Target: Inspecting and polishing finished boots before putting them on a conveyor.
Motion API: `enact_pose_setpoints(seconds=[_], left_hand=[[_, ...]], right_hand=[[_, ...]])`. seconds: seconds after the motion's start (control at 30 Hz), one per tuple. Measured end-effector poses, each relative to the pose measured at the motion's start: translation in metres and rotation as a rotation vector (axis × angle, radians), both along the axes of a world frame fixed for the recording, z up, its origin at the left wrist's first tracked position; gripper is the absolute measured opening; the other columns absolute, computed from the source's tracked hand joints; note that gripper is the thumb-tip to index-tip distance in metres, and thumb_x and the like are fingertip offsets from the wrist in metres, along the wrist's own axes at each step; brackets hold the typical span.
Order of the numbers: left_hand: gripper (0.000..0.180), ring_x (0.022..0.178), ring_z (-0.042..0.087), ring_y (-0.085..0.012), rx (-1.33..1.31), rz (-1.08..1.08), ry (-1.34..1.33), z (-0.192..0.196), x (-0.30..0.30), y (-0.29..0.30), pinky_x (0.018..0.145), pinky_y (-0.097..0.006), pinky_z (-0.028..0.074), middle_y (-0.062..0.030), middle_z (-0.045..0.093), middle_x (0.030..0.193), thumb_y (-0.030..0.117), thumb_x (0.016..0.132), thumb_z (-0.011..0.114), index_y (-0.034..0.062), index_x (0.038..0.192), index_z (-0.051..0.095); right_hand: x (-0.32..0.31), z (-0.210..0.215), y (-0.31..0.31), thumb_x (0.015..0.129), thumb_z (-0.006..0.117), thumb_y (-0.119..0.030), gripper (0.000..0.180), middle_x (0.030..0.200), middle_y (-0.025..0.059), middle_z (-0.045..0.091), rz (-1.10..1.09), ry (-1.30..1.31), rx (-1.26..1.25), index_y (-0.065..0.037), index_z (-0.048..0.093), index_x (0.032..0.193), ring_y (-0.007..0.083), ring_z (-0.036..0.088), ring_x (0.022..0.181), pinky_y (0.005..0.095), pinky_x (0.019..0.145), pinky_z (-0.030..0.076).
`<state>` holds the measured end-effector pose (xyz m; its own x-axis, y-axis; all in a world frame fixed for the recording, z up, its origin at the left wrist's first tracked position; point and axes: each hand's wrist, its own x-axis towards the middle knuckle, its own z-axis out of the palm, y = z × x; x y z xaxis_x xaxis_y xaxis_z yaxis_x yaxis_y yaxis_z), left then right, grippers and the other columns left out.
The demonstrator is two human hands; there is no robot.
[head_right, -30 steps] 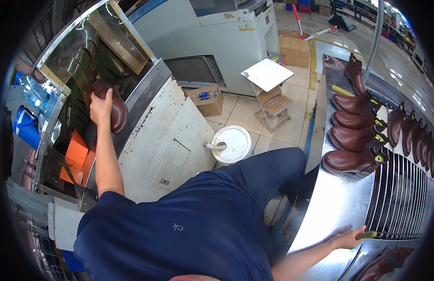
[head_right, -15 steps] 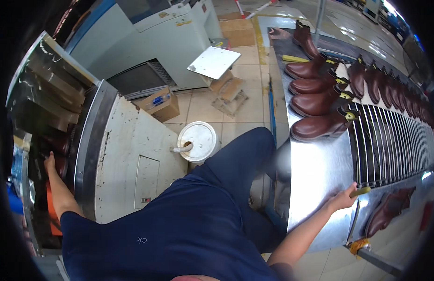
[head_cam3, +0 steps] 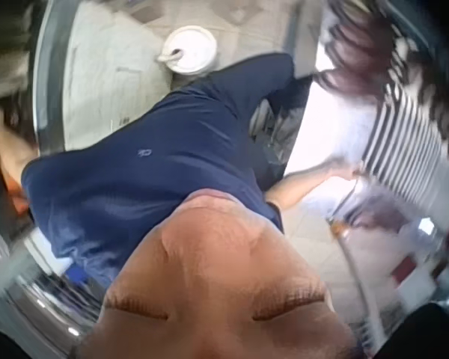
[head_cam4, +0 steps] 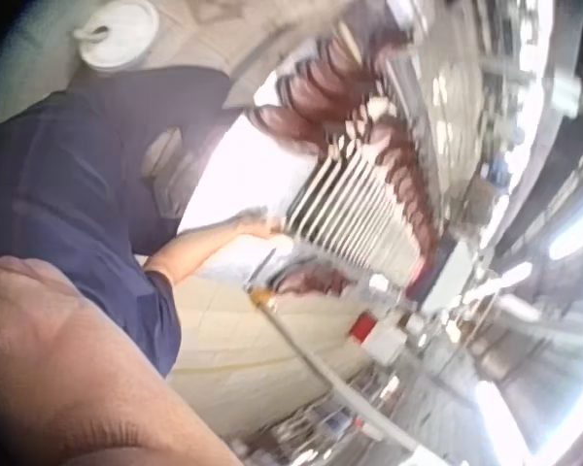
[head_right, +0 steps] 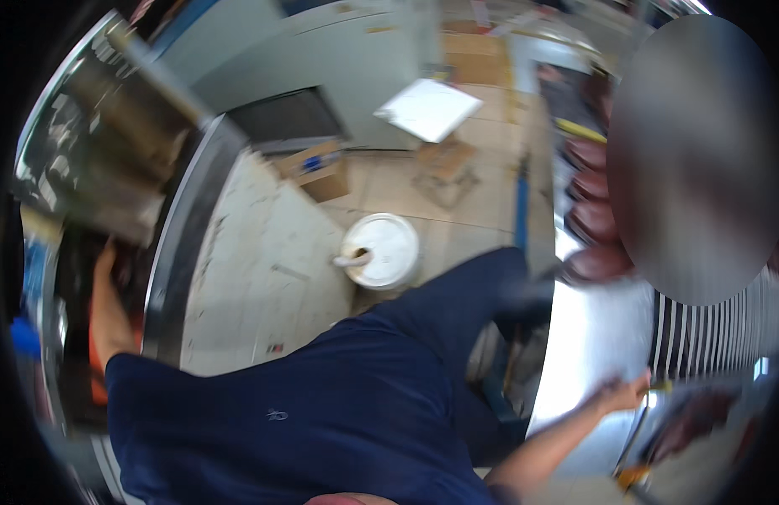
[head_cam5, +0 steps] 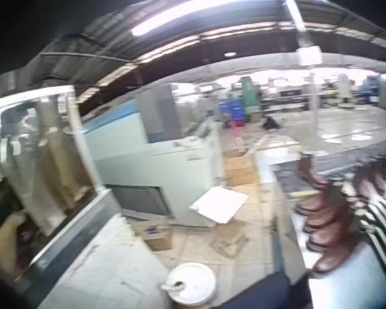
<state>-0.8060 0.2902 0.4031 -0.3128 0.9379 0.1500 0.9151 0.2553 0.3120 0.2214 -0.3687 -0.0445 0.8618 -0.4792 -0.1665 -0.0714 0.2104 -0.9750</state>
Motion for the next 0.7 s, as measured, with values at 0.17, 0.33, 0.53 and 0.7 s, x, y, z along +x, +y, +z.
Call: enact_pose_setpoints(seconds=[0.17, 0.33, 0.53, 0.7], left_hand=[[0.145, 0.161, 0.009, -0.0361, -0.087, 0.305, -0.025, -0.109, 0.190, -0.013, 0.127, -0.052, 0.014, -0.0225, 0.013, 0.173, 0.098, 0.067, 0.060, 0.0146, 0.168, -0.002], [0.137, 0.160, 0.006, -0.0424, -0.029, 0.306, 0.054, -0.062, 0.147, -0.049, 0.128, -0.053, 0.008, -0.0237, 0.033, 0.166, 0.089, 0.064, 0.074, 0.0167, 0.167, 0.021], [0.135, 0.157, 0.023, -0.0343, 0.057, 0.053, 0.020, -0.074, 0.151, -0.007, 0.127, -0.046, 0.019, -0.0192, 0.037, 0.165, 0.076, 0.066, 0.084, 0.0072, 0.165, 0.025], [0.126, 0.155, 0.030, -0.0294, 0.266, -0.154, 0.004, -0.069, 0.044, 0.053, 0.128, -0.043, 0.016, -0.0132, 0.039, 0.166, 0.067, 0.069, 0.088, 0.0062, 0.163, 0.030]], right_hand=[[-0.006, 0.039, -0.059, 0.095, 0.076, -0.040, 0.045, 0.090, 0.0075, 0.072, -0.201, -0.211, -0.606, 0.002, 0.077, 0.112, 0.0177, 0.055, 0.064, 0.0307, 0.053, 0.045], [0.026, -0.001, -0.027, 0.097, 0.074, -0.039, 0.047, 0.107, 0.0112, 0.077, -0.097, -0.199, -0.667, 0.003, 0.076, 0.118, 0.0190, 0.063, 0.075, 0.0294, 0.057, 0.048], [0.015, 0.016, -0.050, 0.095, 0.076, -0.042, 0.050, 0.111, 0.0159, 0.077, -0.116, -0.147, -0.703, 0.004, 0.076, 0.113, 0.0256, 0.072, 0.093, 0.0364, 0.080, 0.057], [0.037, -0.035, -0.077, 0.092, 0.079, -0.044, 0.051, 0.103, 0.0155, 0.076, -0.060, -0.135, -0.490, 0.005, 0.076, 0.107, 0.0238, 0.069, 0.084, 0.0382, 0.069, 0.058]])
